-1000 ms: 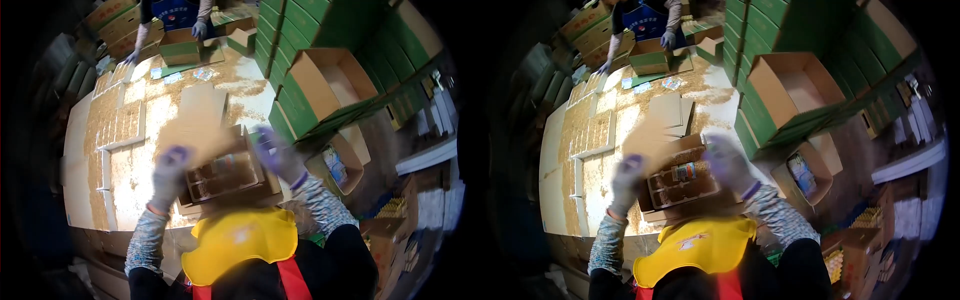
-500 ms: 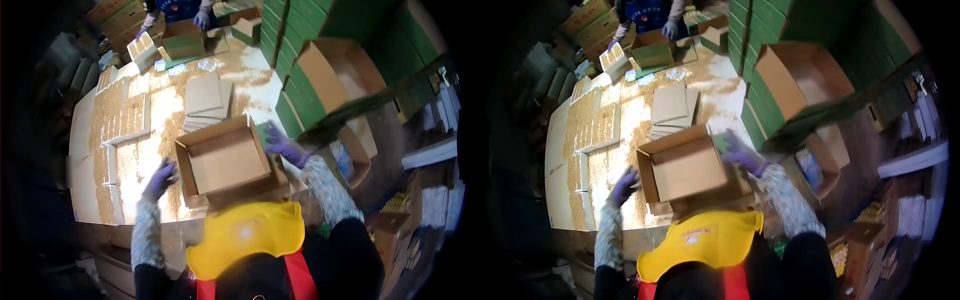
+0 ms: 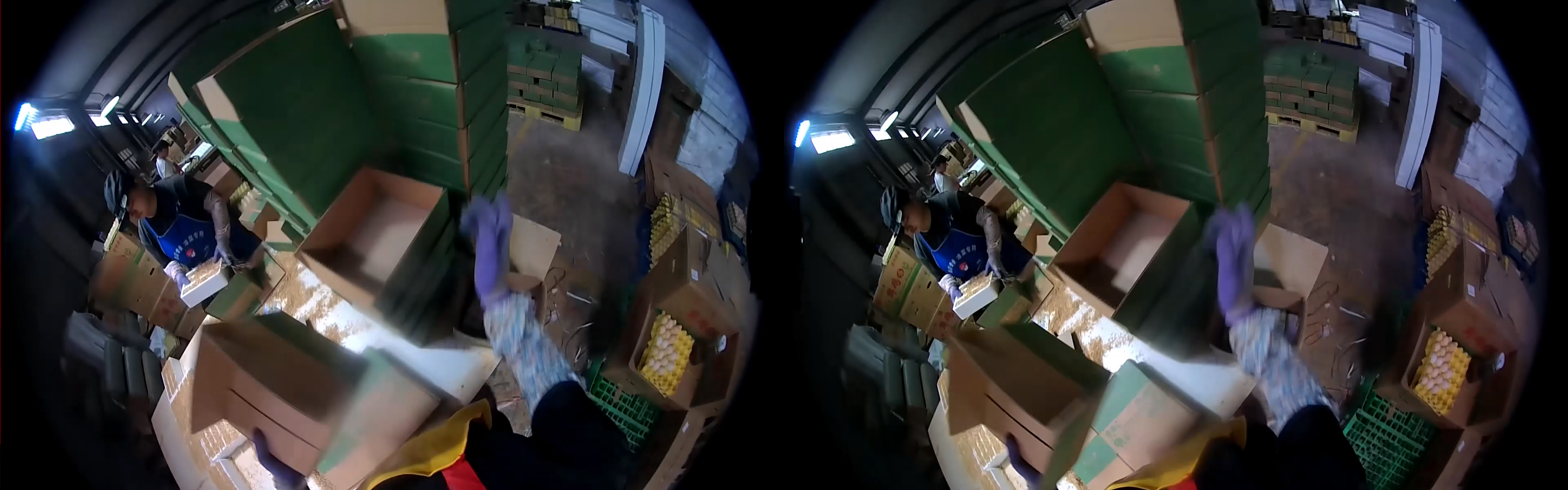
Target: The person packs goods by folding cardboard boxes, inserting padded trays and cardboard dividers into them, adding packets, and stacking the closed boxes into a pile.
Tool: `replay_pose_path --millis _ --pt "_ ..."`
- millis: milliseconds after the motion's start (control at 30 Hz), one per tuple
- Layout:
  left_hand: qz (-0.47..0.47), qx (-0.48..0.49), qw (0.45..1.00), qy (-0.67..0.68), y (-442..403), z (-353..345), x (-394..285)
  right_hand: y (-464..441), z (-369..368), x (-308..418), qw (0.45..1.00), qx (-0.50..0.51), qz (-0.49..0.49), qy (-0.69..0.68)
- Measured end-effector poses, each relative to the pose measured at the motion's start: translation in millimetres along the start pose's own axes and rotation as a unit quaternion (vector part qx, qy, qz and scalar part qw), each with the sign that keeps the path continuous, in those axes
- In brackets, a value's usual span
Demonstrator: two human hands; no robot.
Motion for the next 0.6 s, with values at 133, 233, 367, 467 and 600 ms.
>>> replay_pose_path --millis 133,233,367,467,600 --pt "0.058 0.057 0.988 0.135 -20 -128 -12 -69 -6 -137 0.942 0.289 -0.068 0.154" --pt "-0.029 0.107 0.994 -0.008 -14 -232 -12 -73 -2 -173 0.911 0.334 -0.164 0.178" --pt "0.099 0.158 0.953 -0.238 -49 -310 12 -71 30 -220 0.934 0.271 -0.224 0.069" --pt "0.136 0.217 0.811 -0.525 -126 -298 38 -58 -15 -78 0.876 0.368 0.057 0.306" --pt "0.203 0.267 0.833 -0.44 -124 -262 44 -34 7 -50 0.915 0.225 0.017 0.334"
Point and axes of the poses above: each hand's wrist, its own y-axis away from the middle knuckle, its own z-axis out of the back of the hand, x = y × z, the point moved 5 cm from there along -y, towards the middle knuckle, and after that the axes turned 15 degrees about -x, right-handed, at the moved point
